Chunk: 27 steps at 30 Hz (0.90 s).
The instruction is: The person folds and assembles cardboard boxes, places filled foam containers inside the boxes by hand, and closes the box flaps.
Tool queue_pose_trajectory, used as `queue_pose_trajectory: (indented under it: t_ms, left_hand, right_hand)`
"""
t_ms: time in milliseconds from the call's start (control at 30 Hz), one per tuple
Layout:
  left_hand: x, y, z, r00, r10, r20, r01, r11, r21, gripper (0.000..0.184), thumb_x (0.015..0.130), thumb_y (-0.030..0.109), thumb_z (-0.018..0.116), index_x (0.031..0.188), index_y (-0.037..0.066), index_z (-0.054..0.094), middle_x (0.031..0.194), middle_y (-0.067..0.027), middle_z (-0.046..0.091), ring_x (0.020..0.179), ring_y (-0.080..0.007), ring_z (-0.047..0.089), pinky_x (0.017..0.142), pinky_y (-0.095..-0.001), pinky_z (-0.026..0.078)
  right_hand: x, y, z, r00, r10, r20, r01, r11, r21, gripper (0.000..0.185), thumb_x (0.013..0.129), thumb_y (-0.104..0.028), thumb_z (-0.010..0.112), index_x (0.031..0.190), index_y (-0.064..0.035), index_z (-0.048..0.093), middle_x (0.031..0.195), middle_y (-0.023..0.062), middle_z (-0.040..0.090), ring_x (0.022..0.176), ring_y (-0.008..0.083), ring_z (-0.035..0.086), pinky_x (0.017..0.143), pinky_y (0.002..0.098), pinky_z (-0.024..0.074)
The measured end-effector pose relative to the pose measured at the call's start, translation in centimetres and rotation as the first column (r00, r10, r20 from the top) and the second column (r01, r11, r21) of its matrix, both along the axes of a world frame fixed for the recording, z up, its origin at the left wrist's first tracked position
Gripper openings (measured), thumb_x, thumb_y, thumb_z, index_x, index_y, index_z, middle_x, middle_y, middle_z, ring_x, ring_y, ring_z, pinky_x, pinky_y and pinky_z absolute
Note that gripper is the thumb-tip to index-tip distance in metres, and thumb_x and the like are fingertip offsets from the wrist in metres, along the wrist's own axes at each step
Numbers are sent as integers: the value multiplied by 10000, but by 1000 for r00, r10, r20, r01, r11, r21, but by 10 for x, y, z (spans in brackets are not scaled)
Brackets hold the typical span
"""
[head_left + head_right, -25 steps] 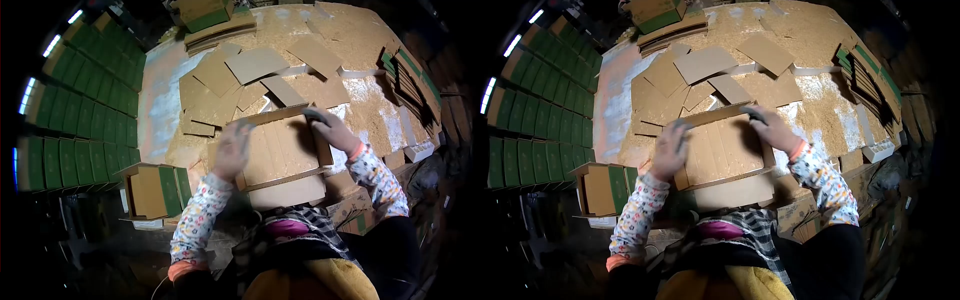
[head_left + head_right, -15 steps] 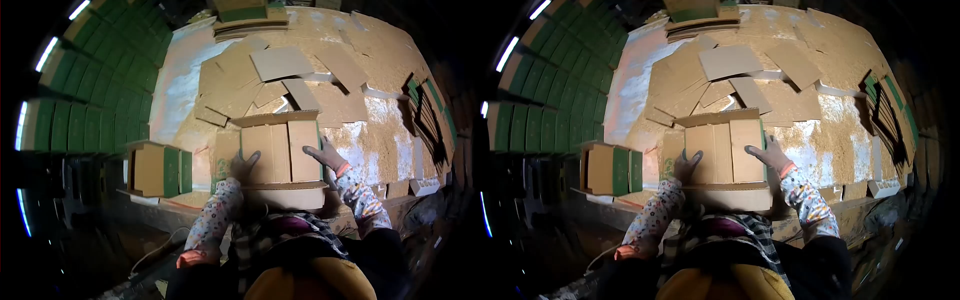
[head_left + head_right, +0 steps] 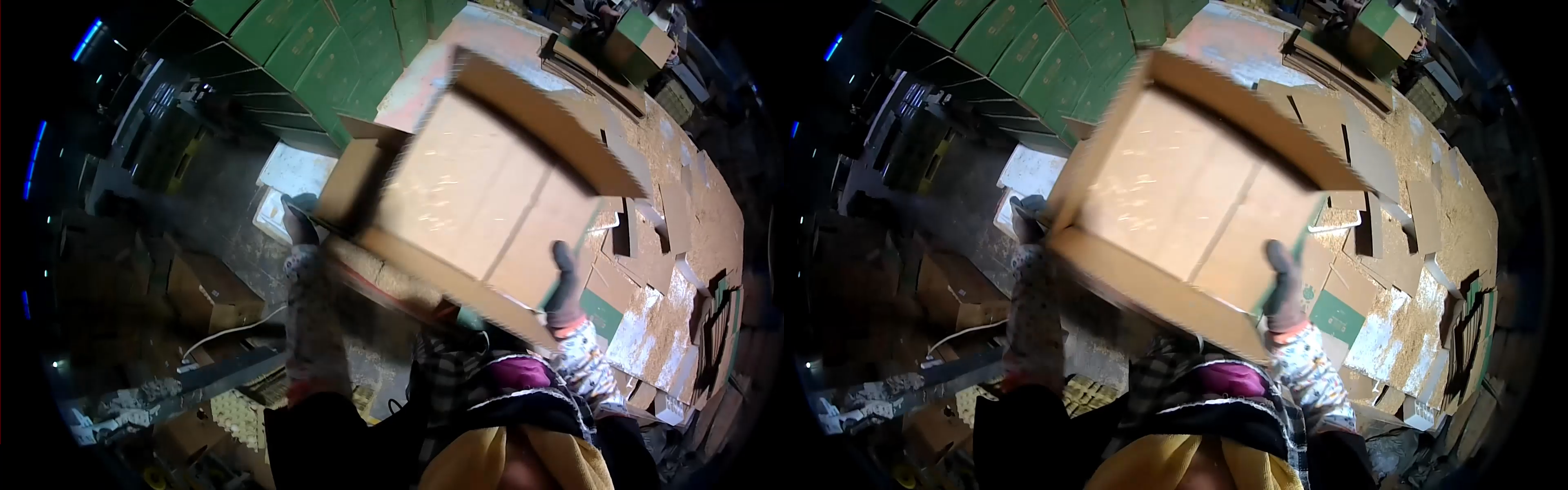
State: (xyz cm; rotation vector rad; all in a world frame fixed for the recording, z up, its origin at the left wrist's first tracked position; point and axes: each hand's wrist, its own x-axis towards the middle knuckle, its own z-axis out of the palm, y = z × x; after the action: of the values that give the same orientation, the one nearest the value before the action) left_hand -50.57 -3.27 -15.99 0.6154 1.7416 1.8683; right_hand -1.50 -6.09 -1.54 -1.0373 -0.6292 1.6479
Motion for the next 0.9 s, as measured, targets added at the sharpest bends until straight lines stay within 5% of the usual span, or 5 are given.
queue_pose_trajectory:
  t_ms: [333,500,633,667,900]
  left_hand:
    - [102,-88,-14,891,-264,-369,140,933,-331,398,906,284,507,1135,-42,503,1156,-169,472,1041,-281,468,898,-368,399]
    - [281,-101,13,426,-885,-190,727,459,-511,517,835,234,634,1227,-62,472,1293,-223,445,1168,-326,463,969,-393,388]
    - [371,-11,-42,616,-780,-116,531,519,-670,691,799,369,675,1279,-54,413,1268,-267,440,1163,-388,456,970,-435,383]
    - [413,-9,1,613,-781,-121,358,411,-838,721,799,396,670,1294,-51,394,1275,-273,432,1172,-394,446,977,-441,375]
    - [522,-51,-1,746,-611,-265,513,780,-358,689,850,328,632,1344,-19,301,1292,-206,425,1197,-308,431,1013,-402,350]
  right_hand:
    - [-114,67,-46,806,583,101,-590,805,58,732,859,-451,601,1362,7,330,1164,123,456,966,161,490,810,301,478]
    - [102,-26,-100,266,-259,928,12,964,266,625,771,-357,662,1231,28,486,1251,246,474,1181,359,455,1018,402,355]
    - [288,-101,-161,-170,-32,985,456,883,107,704,757,-302,702,1276,66,403,1169,225,541,1112,337,514,955,391,410]
    - [328,-112,-196,531,-234,814,510,856,-87,694,769,-317,718,1260,66,412,1138,179,558,1092,267,534,942,337,429]
    - [448,-142,-142,589,-283,757,177,959,220,497,937,-236,511,1328,39,375,1294,156,477,1194,231,460,1024,318,347]
